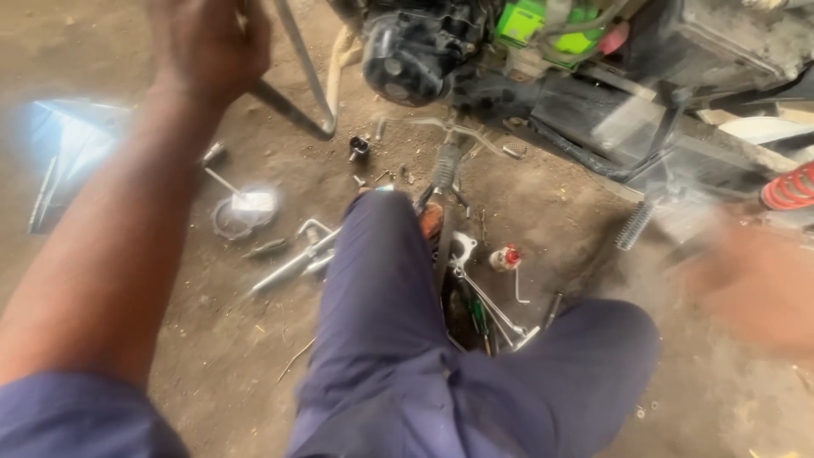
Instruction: The person sits on the ground beside a scooter in a dirt repair yard, uses a wrench and screwdriver on the scooter body, removes a plastic side panel by hand, and works on components under the seat area. They pick tools from the ground and reposition around the scooter while loosening and refitting parts.
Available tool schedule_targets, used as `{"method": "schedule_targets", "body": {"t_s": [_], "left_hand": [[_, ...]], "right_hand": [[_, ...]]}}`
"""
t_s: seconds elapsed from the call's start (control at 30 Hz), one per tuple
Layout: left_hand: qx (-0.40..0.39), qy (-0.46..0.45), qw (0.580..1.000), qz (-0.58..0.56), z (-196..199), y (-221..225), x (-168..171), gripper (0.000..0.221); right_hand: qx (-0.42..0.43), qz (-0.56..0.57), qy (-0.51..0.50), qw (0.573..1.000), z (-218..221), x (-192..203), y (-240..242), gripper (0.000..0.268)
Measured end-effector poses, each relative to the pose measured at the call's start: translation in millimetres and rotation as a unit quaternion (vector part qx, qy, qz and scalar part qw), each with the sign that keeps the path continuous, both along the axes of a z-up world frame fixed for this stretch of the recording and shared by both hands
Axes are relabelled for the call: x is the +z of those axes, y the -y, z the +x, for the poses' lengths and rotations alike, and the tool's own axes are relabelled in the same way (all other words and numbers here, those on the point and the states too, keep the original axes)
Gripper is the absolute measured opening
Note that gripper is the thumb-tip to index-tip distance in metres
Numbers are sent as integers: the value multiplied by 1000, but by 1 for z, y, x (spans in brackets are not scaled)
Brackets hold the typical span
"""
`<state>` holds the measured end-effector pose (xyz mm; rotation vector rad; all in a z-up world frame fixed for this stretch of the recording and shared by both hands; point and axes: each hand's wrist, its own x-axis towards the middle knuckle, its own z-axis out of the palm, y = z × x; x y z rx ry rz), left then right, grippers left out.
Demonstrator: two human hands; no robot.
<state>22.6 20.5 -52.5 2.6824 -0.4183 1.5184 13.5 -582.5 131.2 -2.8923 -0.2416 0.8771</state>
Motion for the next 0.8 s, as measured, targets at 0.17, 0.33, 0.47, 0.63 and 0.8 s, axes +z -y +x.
{"method": "schedule_targets", "body": {"t_s": [0.17, 0.33, 0.47, 0.63, 0.8], "left_hand": [[65, -242, 956, -154, -45, 34, -83, 19], [232, -499, 760, -346, -190, 103, -293, 14], [146, -430, 797, -399, -235, 150, -341, 33], [99, -460, 805, -362, -204, 170, -337, 17], [42, -441, 867, -226, -174, 177, -382, 20]], "right_hand": [[82, 93, -179, 976, -25, -307, 40, 28], [106, -182, -146, 967, -60, -509, 81, 37], [84, -162, -138, 973, -81, -522, 112, 35], [100, -108, -135, 980, -102, -580, 185, 37], [102, -54, -173, 978, -102, -560, 157, 43]]}}
